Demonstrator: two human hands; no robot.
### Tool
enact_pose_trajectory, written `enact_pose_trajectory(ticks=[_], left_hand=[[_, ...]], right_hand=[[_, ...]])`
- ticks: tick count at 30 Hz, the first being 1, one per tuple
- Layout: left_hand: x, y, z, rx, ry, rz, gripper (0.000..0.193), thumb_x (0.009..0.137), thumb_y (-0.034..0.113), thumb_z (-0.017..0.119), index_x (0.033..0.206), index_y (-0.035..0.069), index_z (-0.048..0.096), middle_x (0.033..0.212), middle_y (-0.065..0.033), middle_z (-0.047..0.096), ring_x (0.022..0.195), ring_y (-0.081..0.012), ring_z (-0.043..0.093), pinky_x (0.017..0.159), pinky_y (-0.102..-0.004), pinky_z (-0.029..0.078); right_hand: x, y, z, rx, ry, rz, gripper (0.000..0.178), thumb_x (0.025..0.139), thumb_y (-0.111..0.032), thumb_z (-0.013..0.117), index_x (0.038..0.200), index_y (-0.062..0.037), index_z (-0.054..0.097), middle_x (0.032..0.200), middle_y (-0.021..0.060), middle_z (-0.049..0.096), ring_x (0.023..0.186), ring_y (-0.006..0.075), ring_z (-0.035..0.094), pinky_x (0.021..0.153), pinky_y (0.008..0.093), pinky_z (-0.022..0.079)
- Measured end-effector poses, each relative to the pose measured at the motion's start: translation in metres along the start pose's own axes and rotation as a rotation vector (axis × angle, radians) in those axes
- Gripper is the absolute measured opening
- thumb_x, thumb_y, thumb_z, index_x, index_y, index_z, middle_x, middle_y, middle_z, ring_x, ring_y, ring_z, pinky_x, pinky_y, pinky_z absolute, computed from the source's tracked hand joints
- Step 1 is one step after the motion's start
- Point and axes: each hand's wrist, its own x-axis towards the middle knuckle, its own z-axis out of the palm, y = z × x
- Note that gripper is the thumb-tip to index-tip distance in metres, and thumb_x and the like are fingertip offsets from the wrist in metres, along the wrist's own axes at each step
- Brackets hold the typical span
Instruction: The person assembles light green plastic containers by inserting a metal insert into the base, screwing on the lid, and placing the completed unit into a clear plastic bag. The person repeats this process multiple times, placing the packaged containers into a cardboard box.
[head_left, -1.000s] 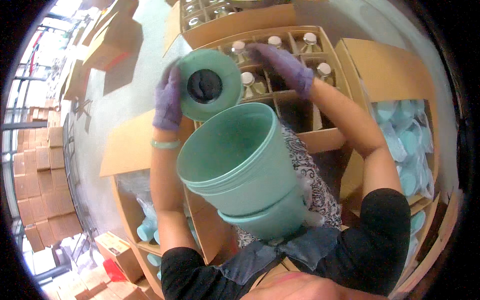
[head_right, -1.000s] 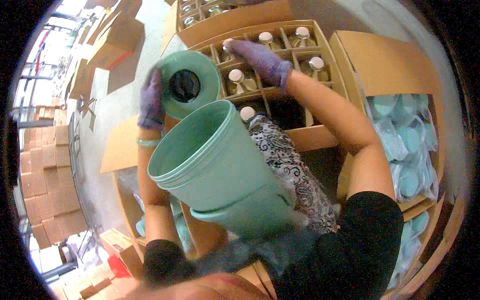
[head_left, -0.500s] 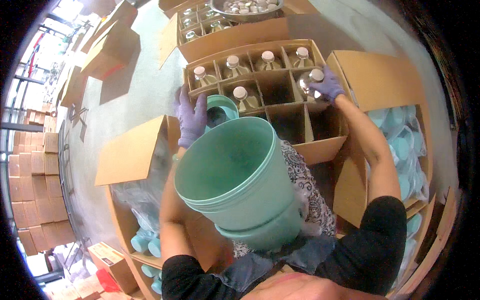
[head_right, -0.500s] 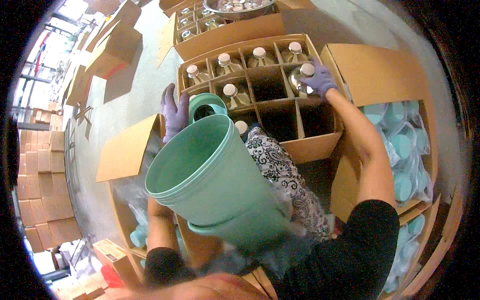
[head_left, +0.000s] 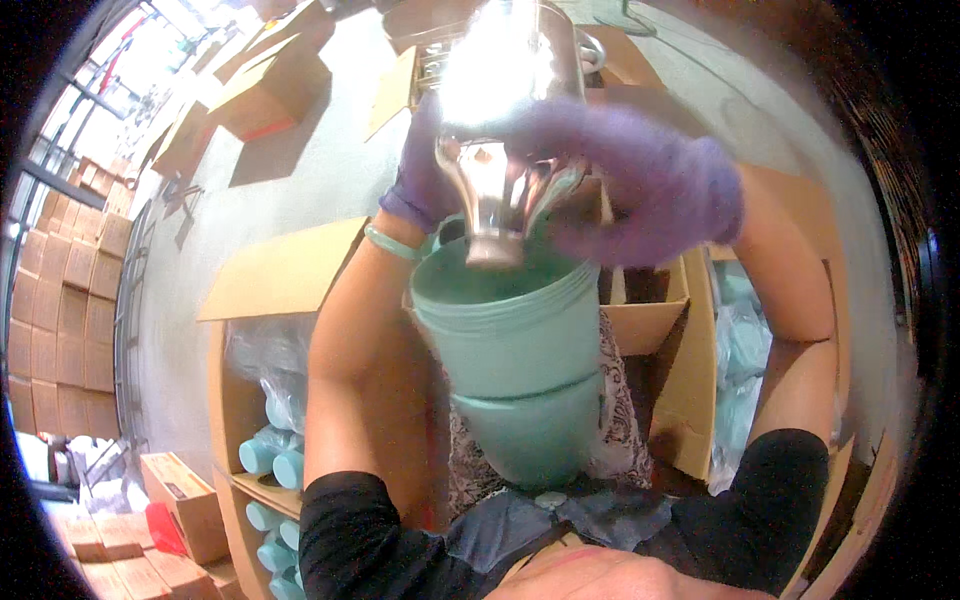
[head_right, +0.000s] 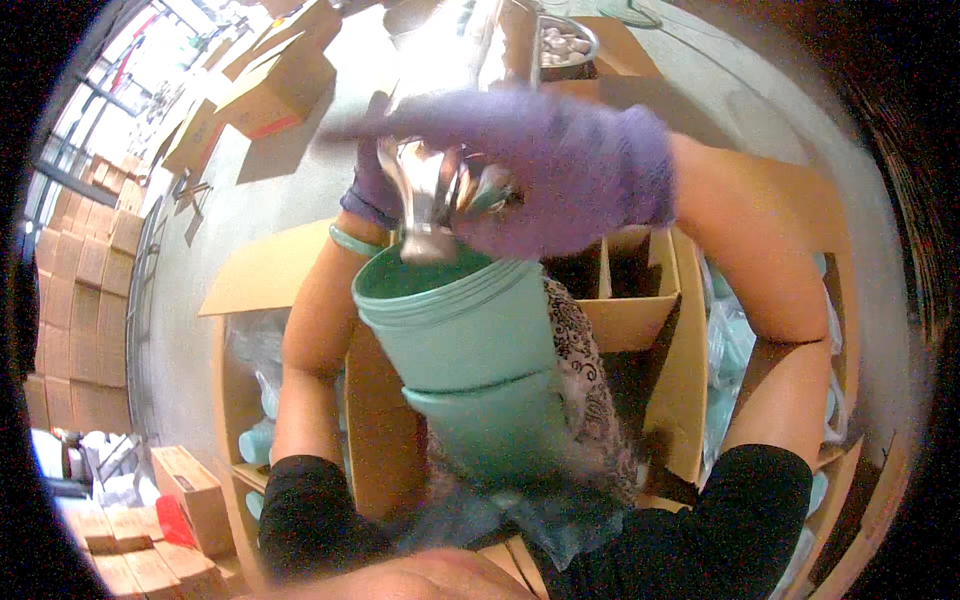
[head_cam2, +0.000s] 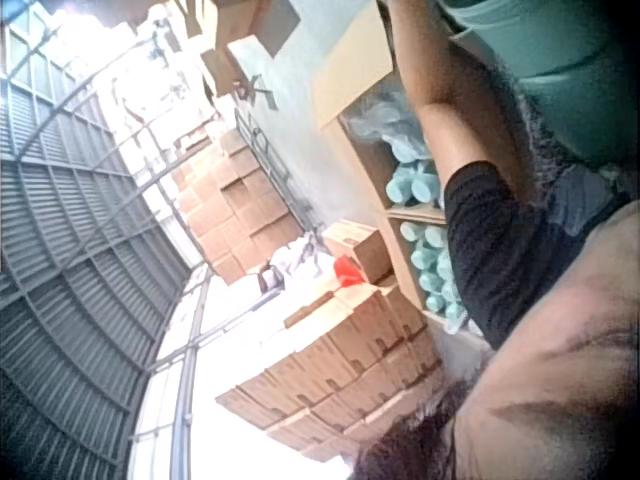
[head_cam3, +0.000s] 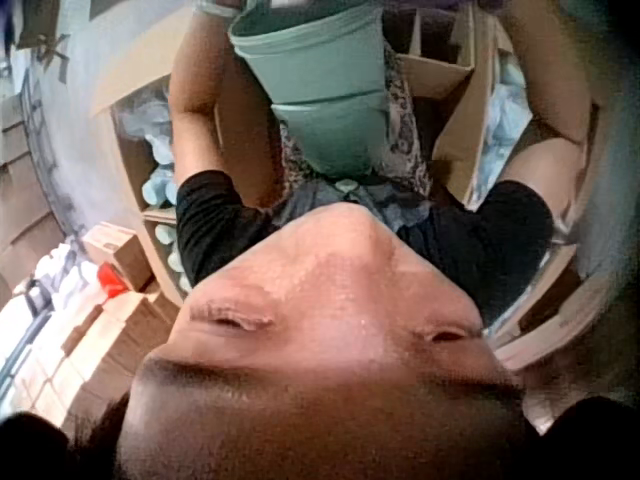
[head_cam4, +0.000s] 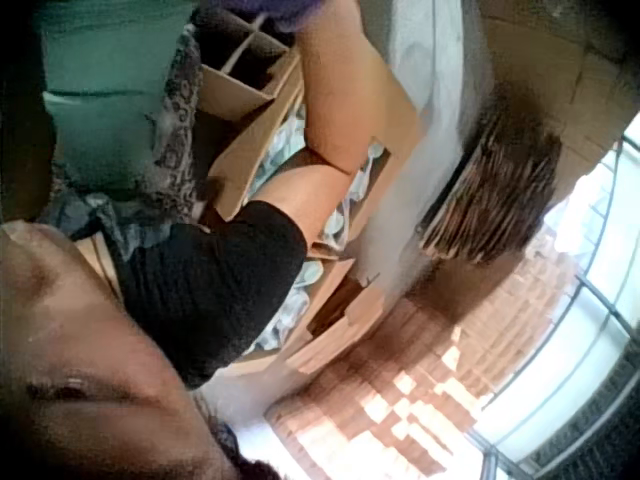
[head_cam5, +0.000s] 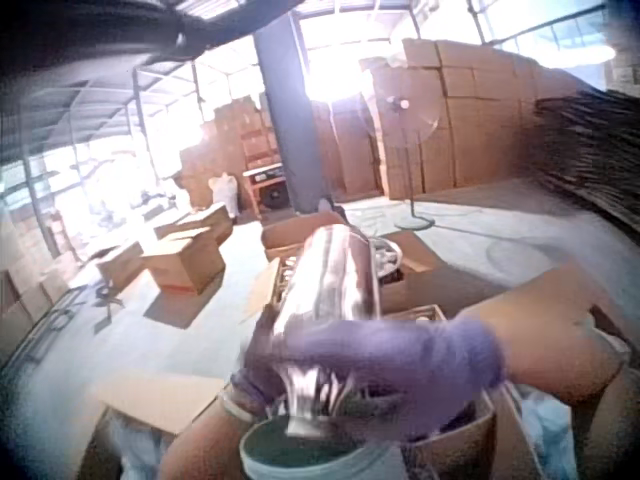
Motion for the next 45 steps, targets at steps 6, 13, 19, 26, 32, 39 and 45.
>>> enact_pose_trajectory(ticks=[6,13,19,26,32,39,45], left_hand=[[-0.068,0.019,0.005,-0.044,0.108,-0.214,0.089,0.088,0.069,0.041,0.146,0.002,0.034,0.142,-0.0205,0.045,0.128,-0.0329,0.047,0.108,-0.0439,0.040],[-0.118,0.006,0.030,-0.026,0.285,-0.050,0.092,0.089,0.071,0.043,0.146,0.001,0.030,0.138,-0.0162,0.048,0.124,-0.0264,0.050,0.106,-0.0404,0.041],[-0.106,0.023,0.066,0.003,0.204,-0.136,0.094,0.089,0.068,0.048,0.150,0.001,0.022,0.148,-0.0181,0.036,0.137,-0.0279,0.037,0.114,-0.0416,0.030],[-0.091,-0.130,-0.072,1.565,0.167,-0.516,0.061,0.092,0.046,0.053,0.144,0.017,0.042,0.149,-0.0206,0.032,0.140,-0.0400,0.029,0.115,-0.0511,0.023],[-0.110,-0.172,-0.109,1.688,0.090,-0.824,0.050,0.090,0.045,0.054,0.132,0.017,0.055,0.145,-0.0187,0.038,0.136,-0.0369,0.036,0.111,-0.0522,0.029],[-0.103,-0.147,-0.089,1.659,0.095,-0.847,0.047,0.078,0.027,0.071,0.120,0.008,0.060,0.125,-0.0209,0.055,0.119,-0.0368,0.054,0.098,-0.0443,0.046],[-0.093,-0.089,-0.090,1.250,0.324,-0.426,0.050,0.078,0.018,0.073,0.125,0.007,0.059,0.125,-0.0184,0.059,0.114,-0.0321,0.059,0.098,-0.0402,0.047]], right_hand=[[0.026,0.061,-0.026,0.598,0.520,0.585,0.085,0.079,-0.032,0.075,0.148,-0.0061,0.032,0.135,0.0186,0.052,0.122,0.0332,0.051,0.105,0.0418,0.039],[0.020,0.035,0.045,0.530,0.144,0.515,0.078,0.076,-0.023,0.080,0.140,-0.0013,0.042,0.133,0.0153,0.052,0.125,0.0231,0.049,0.105,0.0350,0.040],[-0.009,0.026,0.040,0.619,-0.292,0.691,0.082,0.072,-0.025,0.079,0.143,-0.0052,0.042,0.139,0.0124,0.049,0.129,0.0230,0.046,0.109,0.0356,0.036],[0.042,0.016,0.034,0.110,-0.636,0.721,0.070,0.073,-0.042,0.076,0.129,-0.0045,0.056,0.100,0.0119,0.067,0.091,0.0215,0.066,0.080,0.0344,0.052],[0.068,0.010,0.031,-0.021,-0.833,0.661,0.067,0.078,-0.054,0.070,0.120,-0.0019,0.060,0.107,0.0205,0.066,0.099,0.0314,0.065,0.086,0.0385,0.051],[0.026,0.051,0.023,0.131,-0.951,0.584,0.074,0.074,-0.050,0.074,0.133,-0.0095,0.055,0.104,0.0203,0.068,0.097,0.0309,0.067,0.087,0.0370,0.052],[0.043,0.034,0.026,0.023,-0.973,0.550,0.059,0.077,-0.052,0.070,0.116,-0.0083,0.066,0.100,0.0203,0.068,0.095,0.0343,0.066,0.085,0.0397,0.051]])
